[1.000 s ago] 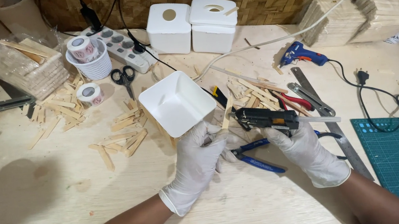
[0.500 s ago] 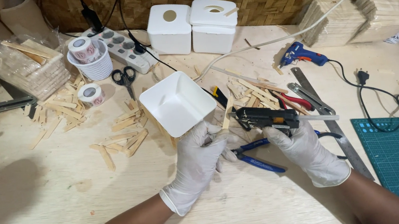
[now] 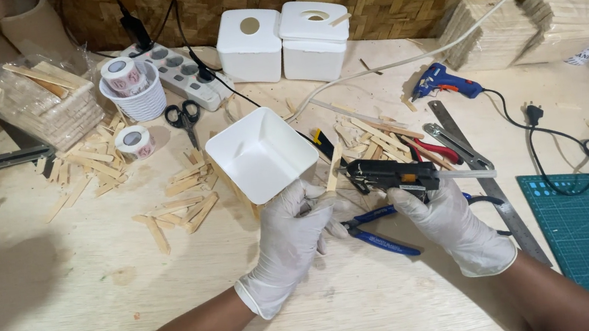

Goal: The person assembles a small box by attaching wooden sticks to the sides of a white container. They use pliers to trim the sticks and a hot glue gun to secure them in place, repeating the process for multiple sticks.

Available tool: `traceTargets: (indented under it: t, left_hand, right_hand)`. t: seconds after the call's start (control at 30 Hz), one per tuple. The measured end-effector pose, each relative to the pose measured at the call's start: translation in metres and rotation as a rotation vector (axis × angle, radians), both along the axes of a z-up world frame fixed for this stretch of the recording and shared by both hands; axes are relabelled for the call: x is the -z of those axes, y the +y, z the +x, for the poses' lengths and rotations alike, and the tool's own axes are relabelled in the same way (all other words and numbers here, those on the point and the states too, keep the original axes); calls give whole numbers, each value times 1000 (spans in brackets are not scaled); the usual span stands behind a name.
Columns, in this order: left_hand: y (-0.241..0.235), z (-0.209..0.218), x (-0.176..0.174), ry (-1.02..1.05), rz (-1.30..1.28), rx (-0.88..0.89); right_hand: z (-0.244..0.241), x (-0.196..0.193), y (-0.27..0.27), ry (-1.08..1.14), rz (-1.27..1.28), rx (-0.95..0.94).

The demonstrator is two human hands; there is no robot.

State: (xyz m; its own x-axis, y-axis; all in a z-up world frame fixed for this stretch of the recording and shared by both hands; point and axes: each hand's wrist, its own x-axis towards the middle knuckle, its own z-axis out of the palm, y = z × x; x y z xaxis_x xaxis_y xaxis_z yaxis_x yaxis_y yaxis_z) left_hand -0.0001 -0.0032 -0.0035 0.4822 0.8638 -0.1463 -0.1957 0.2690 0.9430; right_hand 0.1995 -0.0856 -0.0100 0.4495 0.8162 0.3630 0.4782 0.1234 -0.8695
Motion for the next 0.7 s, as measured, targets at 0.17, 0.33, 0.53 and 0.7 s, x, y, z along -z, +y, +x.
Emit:
traceTargets:
  t: [0.17, 0.33, 0.53, 0.7]
  left_hand:
    - [4, 0, 8, 13, 25, 9]
    - [6, 2, 9, 10, 24, -8]
    - [6, 1, 6, 40, 48, -12]
    - [9, 2, 3, 11, 5, 9]
  right_hand:
    - [16, 25, -1, 0, -18, 0]
    - [14, 29, 4, -86, 76, -36]
    - [29, 53, 6, -311, 101, 3]
    - [28, 52, 16, -544, -10, 173]
